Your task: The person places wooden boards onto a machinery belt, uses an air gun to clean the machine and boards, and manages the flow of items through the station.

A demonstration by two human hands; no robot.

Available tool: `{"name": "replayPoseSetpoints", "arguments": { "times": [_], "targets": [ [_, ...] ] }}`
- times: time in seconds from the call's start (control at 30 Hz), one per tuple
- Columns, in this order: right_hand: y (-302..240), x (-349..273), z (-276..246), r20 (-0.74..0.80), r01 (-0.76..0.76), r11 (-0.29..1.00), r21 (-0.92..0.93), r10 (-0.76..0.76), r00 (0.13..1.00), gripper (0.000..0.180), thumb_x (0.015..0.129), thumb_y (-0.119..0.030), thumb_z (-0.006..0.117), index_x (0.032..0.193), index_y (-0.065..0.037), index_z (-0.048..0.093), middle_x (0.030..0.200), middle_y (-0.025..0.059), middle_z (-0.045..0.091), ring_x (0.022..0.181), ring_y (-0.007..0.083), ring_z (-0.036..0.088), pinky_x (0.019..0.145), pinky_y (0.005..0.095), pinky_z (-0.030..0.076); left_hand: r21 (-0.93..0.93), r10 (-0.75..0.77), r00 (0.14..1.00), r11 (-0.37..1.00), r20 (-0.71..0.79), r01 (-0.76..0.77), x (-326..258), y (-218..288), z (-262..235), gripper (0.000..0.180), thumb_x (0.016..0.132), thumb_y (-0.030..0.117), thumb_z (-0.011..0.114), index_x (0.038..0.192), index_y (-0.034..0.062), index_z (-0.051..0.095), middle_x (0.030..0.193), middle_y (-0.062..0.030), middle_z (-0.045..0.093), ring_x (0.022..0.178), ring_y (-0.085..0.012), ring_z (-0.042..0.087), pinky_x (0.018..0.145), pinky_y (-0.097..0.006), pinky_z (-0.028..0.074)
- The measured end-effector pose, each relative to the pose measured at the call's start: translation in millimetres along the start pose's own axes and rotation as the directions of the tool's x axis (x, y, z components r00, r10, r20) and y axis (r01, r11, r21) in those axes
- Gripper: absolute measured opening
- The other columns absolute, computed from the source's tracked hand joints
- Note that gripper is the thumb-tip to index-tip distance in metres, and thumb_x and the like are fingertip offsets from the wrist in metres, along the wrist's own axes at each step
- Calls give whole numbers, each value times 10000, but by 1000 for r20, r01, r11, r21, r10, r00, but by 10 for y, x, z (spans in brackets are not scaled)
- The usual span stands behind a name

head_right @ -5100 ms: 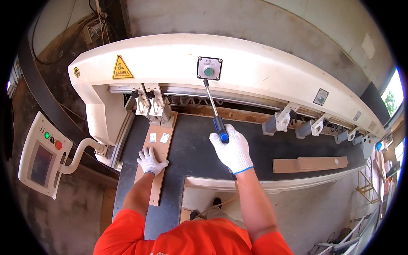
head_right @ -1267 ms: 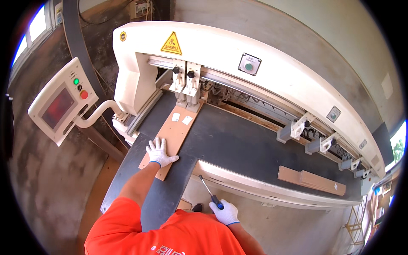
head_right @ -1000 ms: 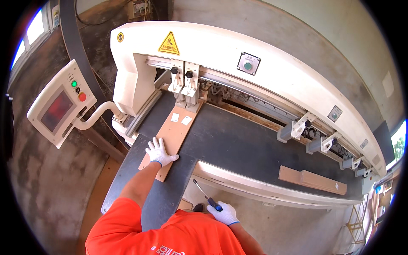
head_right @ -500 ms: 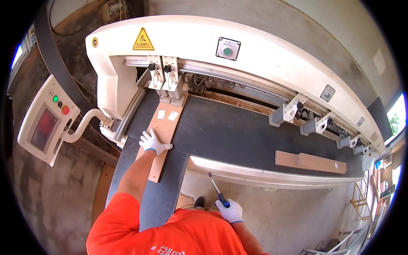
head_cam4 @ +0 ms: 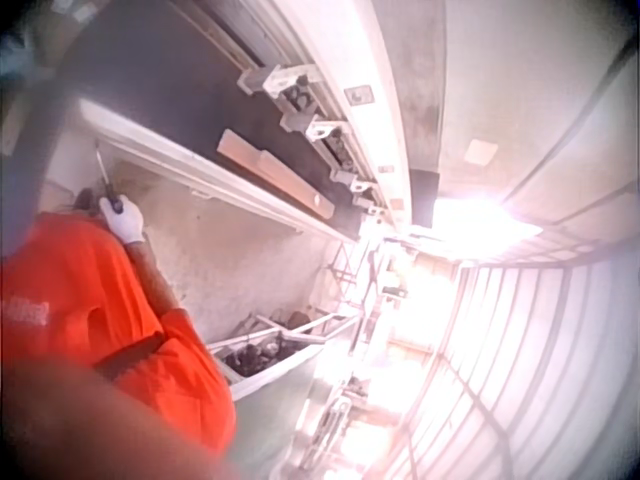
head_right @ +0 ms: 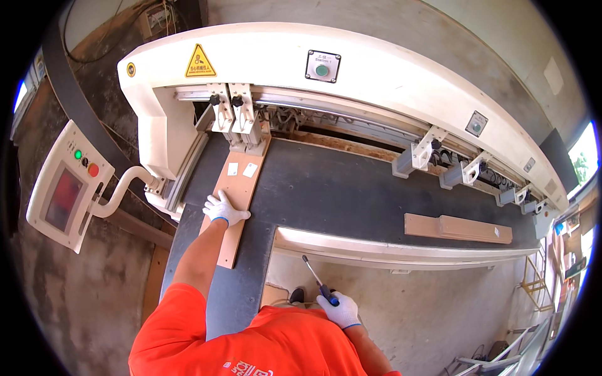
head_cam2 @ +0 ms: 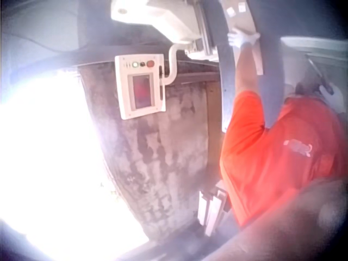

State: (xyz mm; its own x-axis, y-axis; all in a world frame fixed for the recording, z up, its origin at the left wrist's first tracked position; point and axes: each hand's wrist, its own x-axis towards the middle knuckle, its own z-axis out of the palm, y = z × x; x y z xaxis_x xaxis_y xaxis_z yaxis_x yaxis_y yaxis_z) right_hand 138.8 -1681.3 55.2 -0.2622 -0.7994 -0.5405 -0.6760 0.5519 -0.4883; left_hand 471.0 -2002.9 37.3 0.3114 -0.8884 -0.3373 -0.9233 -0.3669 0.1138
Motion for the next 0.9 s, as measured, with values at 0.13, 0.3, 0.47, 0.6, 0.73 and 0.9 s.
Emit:
{"name": "replayPoseSetpoints", "arguments": {
  "times": [0.13,0.3,0.47,0.6,0.73,0.9],
  "targets": [
    [22,-6,24,-22,-3,998,55,4,1000,540,914,-605,698,988,-76,774,922,199,771,933,408,742,831,475,565,-17,25,999,1000,-23,-25,-6,-36,24,1397,606,627,910,1655,9,225,1642,-401,242,1491,-574,295,1208,-628,237],
    [182,169,114,-66,14,982,191,-1,998,546,905,-604,709,995,-69,776,907,208,765,914,408,739,831,477,563,66,169,985,983,17,-170,-353,144,126,1411,583,606,916,1650,-8,226,1627,-419,252,1483,-583,316,1215,-644,234],
    [-24,531,-297,-206,72,990,118,-46,977,567,903,-615,696,985,-61,784,942,223,768,941,430,733,839,500,563,238,685,692,650,227,-722,-402,90,112,1368,571,507,925,1661,40,244,1627,-408,234,1533,-582,233,1271,-599,191],
    [-327,1025,-764,-232,-34,970,-242,-24,972,499,939,-553,631,987,-81,786,1004,222,774,976,429,740,873,529,575,432,814,331,111,477,-895,67,137,-80,1310,585,399,918,1681,149,247,1710,-259,236,1584,-497,230,1296,-576,188],
    [-502,1495,-656,-156,22,917,-398,-92,983,401,912,-466,659,982,-89,775,1003,212,776,982,423,741,883,531,583,632,921,313,101,232,-768,702,-172,177,855,778,216,802,1563,174,464,1590,-151,451,1465,-402,440,1226,-594,296],
    [-801,1147,-192,254,297,855,-425,-202,946,352,914,-422,653,1055,-124,778,1039,188,779,993,408,740,895,521,581,75,457,857,888,-236,-453,446,-227,482,480,857,148,693,1334,152,640,1352,-158,610,1195,-416,625,982,-578,519]
  ]
}}
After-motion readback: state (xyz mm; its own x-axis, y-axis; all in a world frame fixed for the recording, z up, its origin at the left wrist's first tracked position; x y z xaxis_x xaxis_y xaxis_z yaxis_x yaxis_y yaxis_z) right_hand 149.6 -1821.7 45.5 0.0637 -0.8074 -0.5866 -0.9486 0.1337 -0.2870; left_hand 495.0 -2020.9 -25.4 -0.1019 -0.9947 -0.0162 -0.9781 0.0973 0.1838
